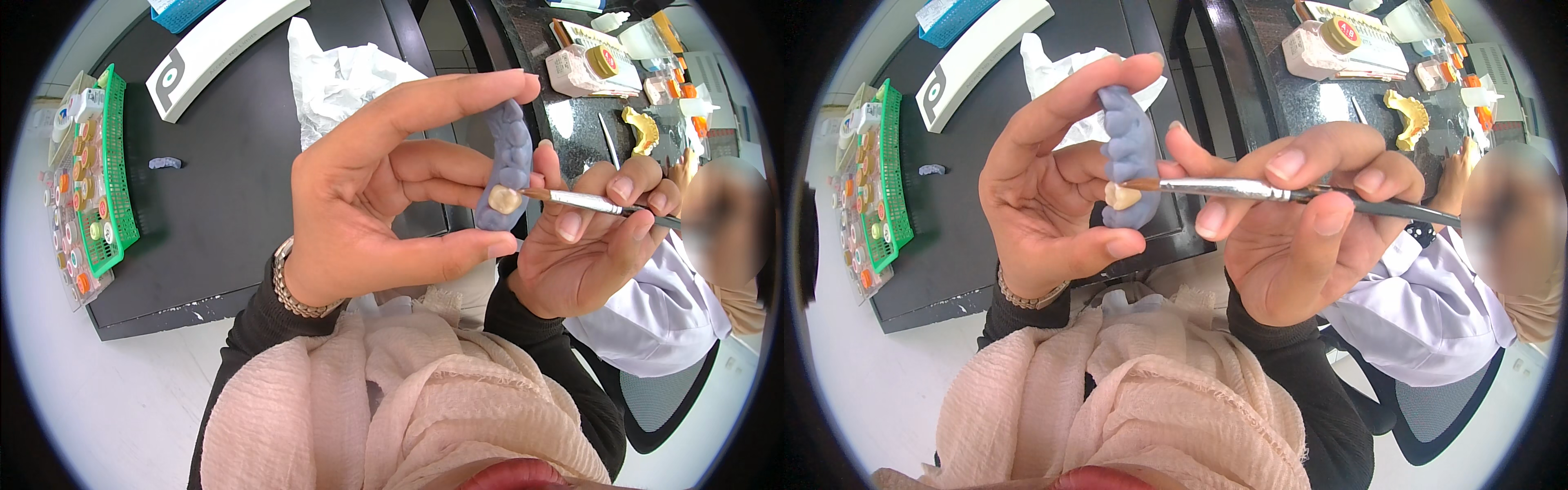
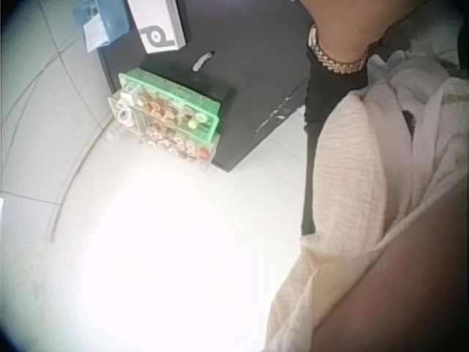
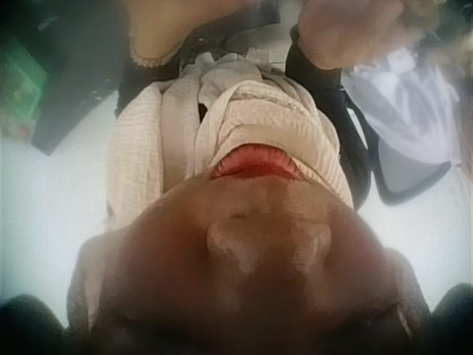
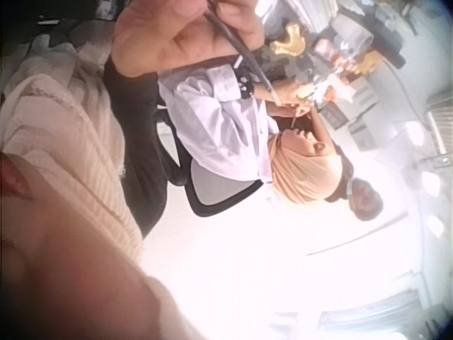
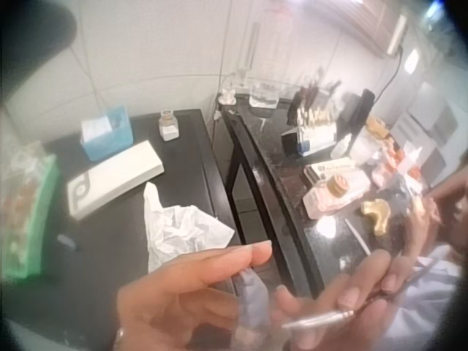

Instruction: The person holds a grey dental mold in their left hand and uses a small brush in their right hand to apply a yellowish substance to a specific tooth area. They repeatedly dip the brush into a container of material and carefully paint the mold, occasionally wiping the brush on a tissue.

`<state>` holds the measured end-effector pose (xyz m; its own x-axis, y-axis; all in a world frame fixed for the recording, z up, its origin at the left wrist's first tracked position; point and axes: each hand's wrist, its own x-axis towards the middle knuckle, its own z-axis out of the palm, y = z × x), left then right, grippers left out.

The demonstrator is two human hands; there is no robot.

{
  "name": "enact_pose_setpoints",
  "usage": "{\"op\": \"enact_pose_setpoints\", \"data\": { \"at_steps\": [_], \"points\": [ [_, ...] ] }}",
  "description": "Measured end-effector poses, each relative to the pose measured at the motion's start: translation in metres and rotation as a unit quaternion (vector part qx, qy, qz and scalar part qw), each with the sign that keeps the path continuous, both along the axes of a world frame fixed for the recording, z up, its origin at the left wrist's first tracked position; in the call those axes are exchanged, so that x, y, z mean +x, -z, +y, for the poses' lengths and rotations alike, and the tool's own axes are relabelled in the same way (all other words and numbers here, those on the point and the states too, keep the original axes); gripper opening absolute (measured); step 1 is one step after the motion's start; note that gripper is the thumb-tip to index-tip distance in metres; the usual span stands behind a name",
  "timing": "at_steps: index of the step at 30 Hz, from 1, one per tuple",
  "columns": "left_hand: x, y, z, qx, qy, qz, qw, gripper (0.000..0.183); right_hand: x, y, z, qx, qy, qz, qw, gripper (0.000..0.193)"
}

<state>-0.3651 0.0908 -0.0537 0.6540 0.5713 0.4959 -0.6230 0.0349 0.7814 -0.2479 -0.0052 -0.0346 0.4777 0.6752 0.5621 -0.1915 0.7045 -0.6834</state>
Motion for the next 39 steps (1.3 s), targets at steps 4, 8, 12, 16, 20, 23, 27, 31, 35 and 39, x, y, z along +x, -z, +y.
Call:
{"op": "enact_pose_setpoints", "data": {
  "at_steps": [4, 8, 12, 16, 20, 23, 27, 31, 35, 39],
  "points": [
    [-0.001, 0.0, 0.0, 0.007, -0.004, 0.0, 1.0, 0.077, -0.001, -0.001, 0.0, -0.004, -0.002, 0.015, 1.0, 0.009],
    [0.003, 0.001, -0.002, -0.004, -0.022, 0.006, 1.0, 0.075, 0.004, -0.003, -0.002, 0.013, 0.049, 0.073, 0.996, 0.014],
    [0.002, 0.002, -0.001, -0.001, -0.07, 0.041, 0.997, 0.071, 0.048, -0.002, -0.023, -0.02, 0.22, 0.089, 0.971, 0.015],
    [0.006, 0.001, -0.006, -0.029, -0.136, 0.069, 0.988, 0.071, 0.079, 0.001, -0.049, -0.027, 0.334, 0.064, 0.94, 0.012],
    [0.01, 0.003, -0.009, -0.051, -0.111, 0.072, 0.99, 0.067, 0.096, 0.02, -0.069, -0.139, 0.391, -0.05, 0.909, 0.015],
    [0.011, 0.0, -0.015, -0.079, -0.098, 0.104, 0.987, 0.065, 0.096, 0.03, -0.068, -0.188, 0.388, -0.101, 0.897, 0.018],
    [0.015, 0.006, -0.016, -0.079, -0.091, 0.107, 0.987, 0.064, 0.101, 0.038, -0.068, -0.225, 0.377, -0.135, 0.888, 0.02],
    [0.017, 0.008, -0.017, -0.072, -0.098, 0.108, 0.987, 0.064, 0.099, 0.038, -0.065, -0.241, 0.385, -0.168, 0.875, 0.02],
    [0.017, 0.008, -0.018, -0.061, -0.099, 0.114, 0.987, 0.065, 0.098, 0.039, -0.064, -0.244, 0.387, -0.177, 0.872, 0.019],
    [0.016, 0.008, -0.018, -0.039, -0.102, 0.117, 0.987, 0.067, 0.095, 0.036, -0.062, -0.219, 0.371, -0.128, 0.894, 0.018]
  ]
}}
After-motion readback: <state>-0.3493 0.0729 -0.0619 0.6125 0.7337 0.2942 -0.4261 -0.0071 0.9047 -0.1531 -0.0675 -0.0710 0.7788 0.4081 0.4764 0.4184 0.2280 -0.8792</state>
